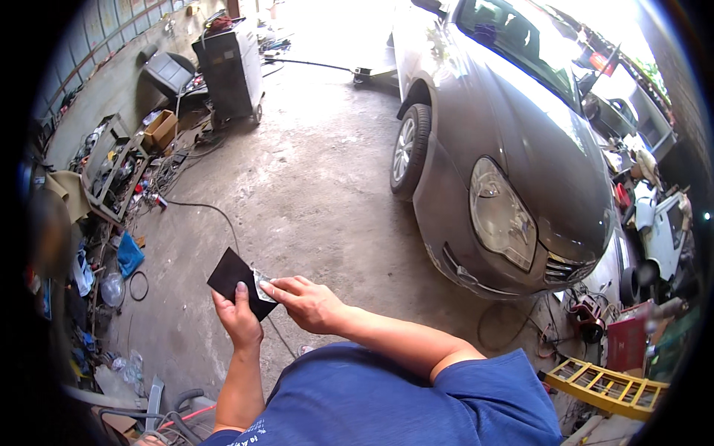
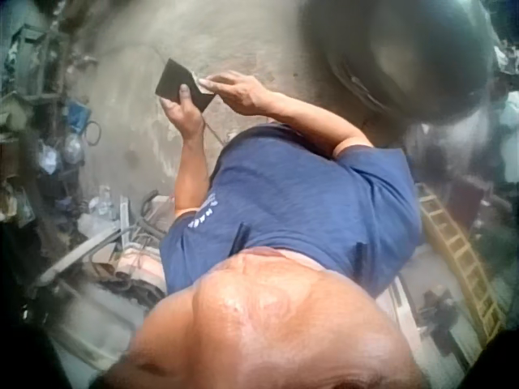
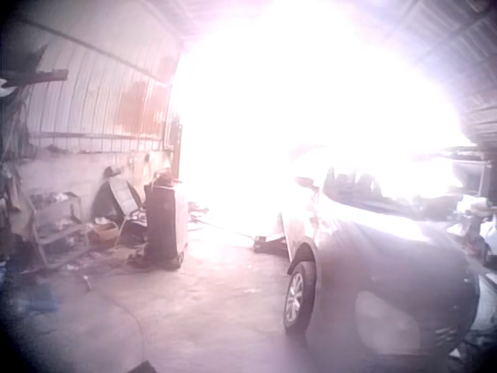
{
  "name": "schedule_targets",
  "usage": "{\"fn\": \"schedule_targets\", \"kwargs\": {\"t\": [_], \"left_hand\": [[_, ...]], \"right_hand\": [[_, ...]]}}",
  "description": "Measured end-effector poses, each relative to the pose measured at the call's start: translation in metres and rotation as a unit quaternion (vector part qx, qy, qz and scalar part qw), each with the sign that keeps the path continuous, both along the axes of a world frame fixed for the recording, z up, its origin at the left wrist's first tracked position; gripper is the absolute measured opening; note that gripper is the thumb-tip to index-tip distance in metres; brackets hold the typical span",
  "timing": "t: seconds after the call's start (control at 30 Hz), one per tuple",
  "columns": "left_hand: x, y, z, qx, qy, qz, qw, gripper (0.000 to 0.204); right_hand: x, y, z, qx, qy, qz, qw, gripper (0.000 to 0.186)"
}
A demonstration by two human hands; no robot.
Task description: The person applies a beige body filler to the side and front bumper of a gray car using a metal spreader. They smooth the filler over the surface and then clean the spreader with a sanding block.
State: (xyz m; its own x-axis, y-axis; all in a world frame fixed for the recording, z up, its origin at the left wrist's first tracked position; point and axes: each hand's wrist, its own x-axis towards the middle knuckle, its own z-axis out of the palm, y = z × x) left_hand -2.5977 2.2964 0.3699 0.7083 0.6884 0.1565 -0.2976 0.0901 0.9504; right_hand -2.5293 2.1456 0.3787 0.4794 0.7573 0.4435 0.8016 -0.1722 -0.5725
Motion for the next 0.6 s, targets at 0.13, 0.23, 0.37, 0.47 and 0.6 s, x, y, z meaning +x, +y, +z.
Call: {"fn": "schedule_targets", "kwargs": {"t": [0.13,0.23,0.37,0.47,0.6], "left_hand": [[-0.002,0.003,0.001,0.043,0.005,-0.005,0.999,0.032],[-0.004,0.004,0.011,0.115,0.017,-0.019,0.993,0.032],[-0.005,-0.002,0.005,0.102,0.053,-0.015,0.993,0.034],[-0.004,-0.001,0.005,0.104,0.022,-0.019,0.994,0.034],[-0.004,0.001,0.013,0.105,0.006,-0.04,0.994,0.034]], "right_hand": [[-0.002,-0.005,-0.007,-0.072,0.013,0.007,0.997,0.061],[0.0,-0.007,-0.003,-0.08,0.024,0.005,0.997,0.061],[-0.002,0.001,0.023,-0.017,0.007,-0.011,1.0,0.061],[-0.007,-0.003,0.006,-0.055,-0.01,-0.027,0.998,0.062],[-0.01,-0.008,0.004,-0.075,-0.003,-0.051,0.996,0.061]]}}
